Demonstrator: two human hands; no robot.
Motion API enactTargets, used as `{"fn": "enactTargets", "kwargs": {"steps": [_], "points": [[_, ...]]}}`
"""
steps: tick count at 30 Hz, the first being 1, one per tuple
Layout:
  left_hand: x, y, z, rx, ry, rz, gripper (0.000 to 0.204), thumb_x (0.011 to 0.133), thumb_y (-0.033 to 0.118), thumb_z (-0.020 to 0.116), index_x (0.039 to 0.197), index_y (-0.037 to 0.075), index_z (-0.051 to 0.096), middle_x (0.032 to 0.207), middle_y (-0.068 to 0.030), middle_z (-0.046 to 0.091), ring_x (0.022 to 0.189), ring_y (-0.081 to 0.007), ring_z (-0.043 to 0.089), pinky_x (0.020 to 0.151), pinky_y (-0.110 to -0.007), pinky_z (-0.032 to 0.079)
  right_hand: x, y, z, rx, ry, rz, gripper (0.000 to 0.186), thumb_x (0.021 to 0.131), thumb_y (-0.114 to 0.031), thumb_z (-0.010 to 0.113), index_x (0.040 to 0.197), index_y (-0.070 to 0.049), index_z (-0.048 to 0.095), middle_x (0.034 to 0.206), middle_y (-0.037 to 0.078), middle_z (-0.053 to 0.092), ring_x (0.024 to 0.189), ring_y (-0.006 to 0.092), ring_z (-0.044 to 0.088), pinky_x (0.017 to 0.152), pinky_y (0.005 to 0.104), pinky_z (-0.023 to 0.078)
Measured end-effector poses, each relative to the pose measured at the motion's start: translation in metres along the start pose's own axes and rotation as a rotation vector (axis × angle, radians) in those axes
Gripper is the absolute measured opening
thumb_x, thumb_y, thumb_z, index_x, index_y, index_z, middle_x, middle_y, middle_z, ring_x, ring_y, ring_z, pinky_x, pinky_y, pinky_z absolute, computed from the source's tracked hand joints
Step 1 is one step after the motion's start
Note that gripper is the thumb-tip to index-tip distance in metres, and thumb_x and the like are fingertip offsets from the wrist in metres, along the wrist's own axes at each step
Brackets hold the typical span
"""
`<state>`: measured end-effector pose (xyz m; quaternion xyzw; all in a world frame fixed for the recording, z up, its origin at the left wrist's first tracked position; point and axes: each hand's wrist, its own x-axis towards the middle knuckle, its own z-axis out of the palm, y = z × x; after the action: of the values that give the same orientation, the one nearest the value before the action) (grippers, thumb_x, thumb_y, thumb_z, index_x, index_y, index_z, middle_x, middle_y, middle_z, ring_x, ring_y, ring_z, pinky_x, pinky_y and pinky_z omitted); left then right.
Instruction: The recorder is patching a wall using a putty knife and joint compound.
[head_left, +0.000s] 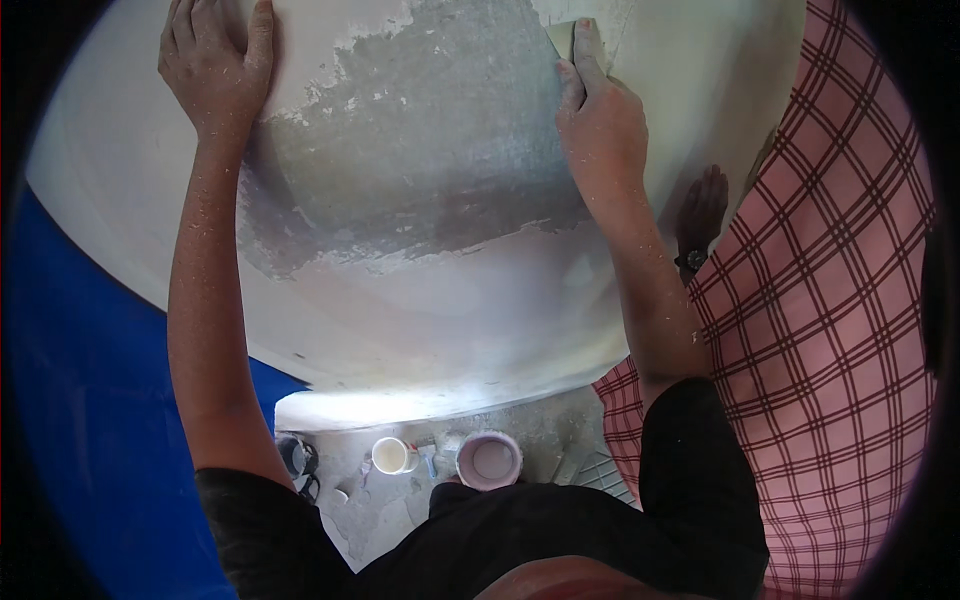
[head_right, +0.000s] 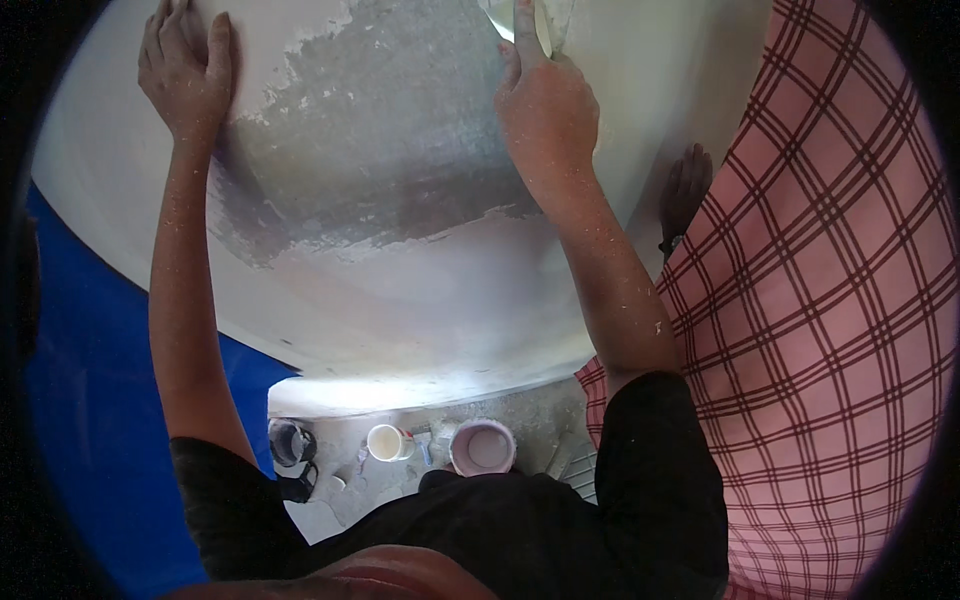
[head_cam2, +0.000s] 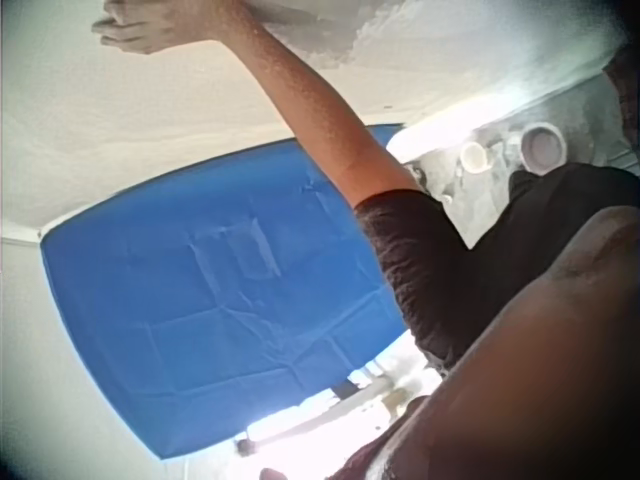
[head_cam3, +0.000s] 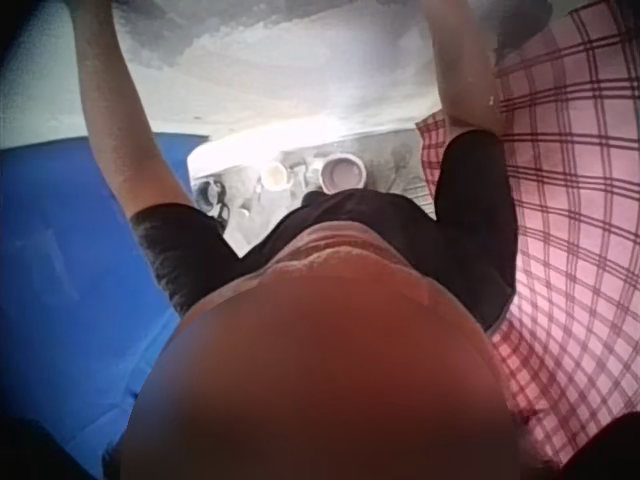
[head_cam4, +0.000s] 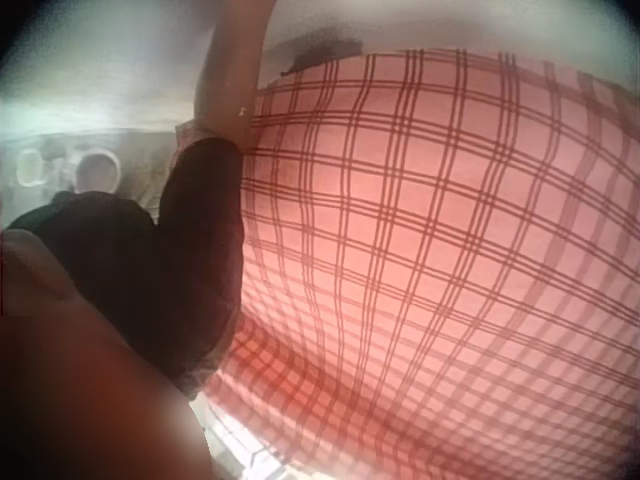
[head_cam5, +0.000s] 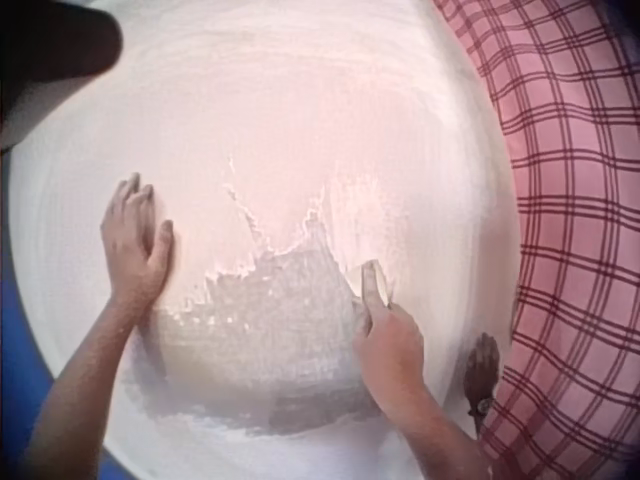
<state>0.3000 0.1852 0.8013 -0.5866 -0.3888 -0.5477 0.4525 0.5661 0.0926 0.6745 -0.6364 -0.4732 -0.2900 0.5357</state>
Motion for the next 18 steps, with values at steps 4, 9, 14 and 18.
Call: {"fn": "enactTargets", "kwargs": {"steps": [4,9,14,18], "points": [[-0.006,-0.003,0.011,-0.014,0.027,0.033,0.054,0.093,0.028,0.057,0.140,0.004,0.045,0.153,-0.0165,0.035,0.143,-0.0341,0.027,0.118,-0.052,0.020,-0.007,0.008,0.011,-0.052,0.003,-0.018,0.046,0.097,-0.025,0.056,0.142,-0.020,0.049,0.073,0.021,0.064,0.066,0.0399,0.064,0.063,0.0470,0.050],[-0.011,-0.015,0.023,-0.052,0.051,0.039,0.052,0.092,0.027,0.058,0.138,0.005,0.047,0.151,-0.0157,0.038,0.142,-0.0342,0.030,0.117,-0.051,0.021,0.009,-0.010,0.016,0.031,0.077,-0.080,0.045,0.098,-0.024,0.055,0.142,-0.017,0.049,0.068,0.024,0.062,0.063,0.0429,0.062,0.060,0.0481,0.049],[-0.013,-0.028,0.025,-0.074,0.099,0.032,0.050,0.091,0.023,0.060,0.136,0.005,0.049,0.149,-0.0148,0.041,0.140,-0.0337,0.033,0.117,-0.051,0.023,-0.002,-0.011,0.027,0.016,-0.003,-0.027,0.043,0.098,-0.024,0.054,0.140,-0.015,0.051,0.072,0.024,0.064,0.065,0.0425,0.063,0.060,0.0475,0.049],[-0.020,-0.041,0.027,-0.147,0.115,-0.014,0.049,0.087,0.019,0.062,0.133,0.005,0.052,0.146,-0.0167,0.043,0.139,-0.0336,0.035,0.116,-0.050,0.025,0.000,-0.029,0.030,0.023,0.000,-0.008,0.045,0.099,-0.029,0.052,0.143,-0.017,0.048,0.078,0.022,0.066,0.071,0.0403,0.065,0.067,0.0481,0.053]]}}
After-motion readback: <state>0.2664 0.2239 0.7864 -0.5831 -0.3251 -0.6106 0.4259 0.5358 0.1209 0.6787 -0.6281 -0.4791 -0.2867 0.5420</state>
